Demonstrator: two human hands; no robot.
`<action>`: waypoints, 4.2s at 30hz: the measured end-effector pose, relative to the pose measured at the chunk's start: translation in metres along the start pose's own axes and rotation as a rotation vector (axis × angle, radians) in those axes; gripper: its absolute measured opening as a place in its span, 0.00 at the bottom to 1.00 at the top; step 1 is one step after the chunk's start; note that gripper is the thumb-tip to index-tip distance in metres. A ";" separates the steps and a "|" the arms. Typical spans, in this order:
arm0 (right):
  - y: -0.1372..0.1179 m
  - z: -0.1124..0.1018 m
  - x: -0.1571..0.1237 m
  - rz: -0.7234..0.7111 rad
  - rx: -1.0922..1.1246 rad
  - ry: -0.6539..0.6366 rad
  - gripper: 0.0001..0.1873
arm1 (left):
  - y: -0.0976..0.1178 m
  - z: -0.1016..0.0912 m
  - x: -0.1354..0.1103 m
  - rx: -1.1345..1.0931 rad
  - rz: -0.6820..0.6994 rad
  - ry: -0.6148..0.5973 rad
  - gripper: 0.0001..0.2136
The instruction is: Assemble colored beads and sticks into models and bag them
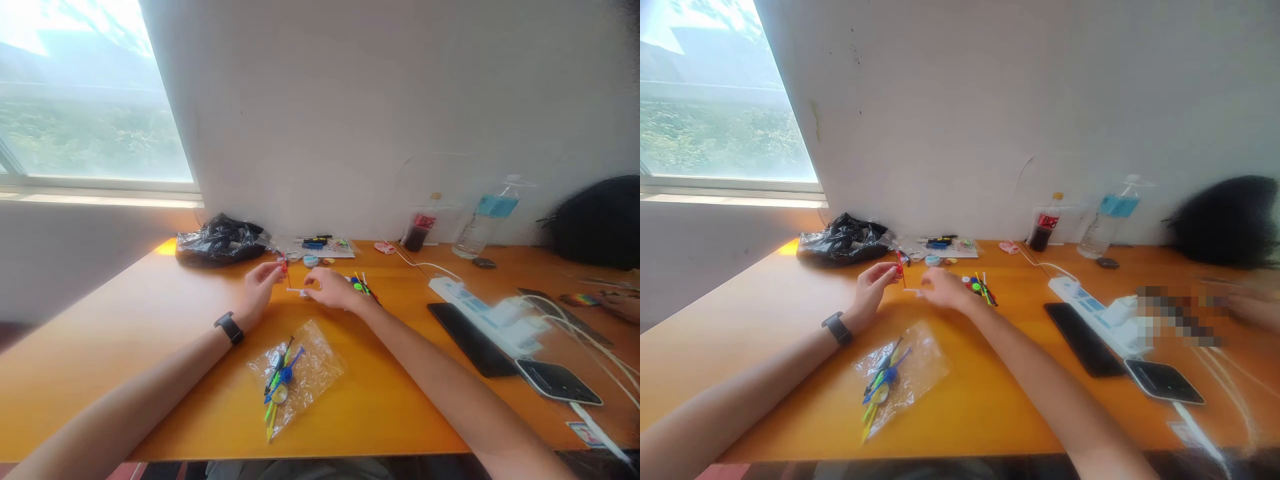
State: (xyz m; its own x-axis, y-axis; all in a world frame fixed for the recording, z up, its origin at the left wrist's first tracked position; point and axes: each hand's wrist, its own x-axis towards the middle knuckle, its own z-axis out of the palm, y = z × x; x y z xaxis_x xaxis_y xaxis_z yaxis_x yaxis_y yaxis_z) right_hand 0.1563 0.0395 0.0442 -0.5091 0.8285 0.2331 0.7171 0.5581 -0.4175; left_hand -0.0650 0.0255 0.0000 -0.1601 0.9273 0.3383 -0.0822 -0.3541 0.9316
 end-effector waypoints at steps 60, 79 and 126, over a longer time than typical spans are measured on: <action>-0.027 0.004 0.006 0.163 0.884 0.201 0.13 | 0.011 -0.001 -0.004 0.276 0.070 -0.070 0.12; 0.004 0.019 0.007 0.018 0.256 0.146 0.13 | 0.014 0.003 -0.010 0.283 0.048 -0.133 0.12; -0.041 -0.016 -0.079 0.007 0.779 -0.155 0.19 | 0.022 0.020 -0.025 0.326 -0.145 -0.458 0.32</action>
State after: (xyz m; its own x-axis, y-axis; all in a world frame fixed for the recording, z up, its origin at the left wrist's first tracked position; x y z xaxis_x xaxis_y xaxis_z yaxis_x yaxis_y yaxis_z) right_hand 0.1752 -0.0483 0.0570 -0.6076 0.7840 0.1275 0.2101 0.3135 -0.9261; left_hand -0.0436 -0.0029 0.0149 0.2780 0.9473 0.1592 0.2473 -0.2308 0.9411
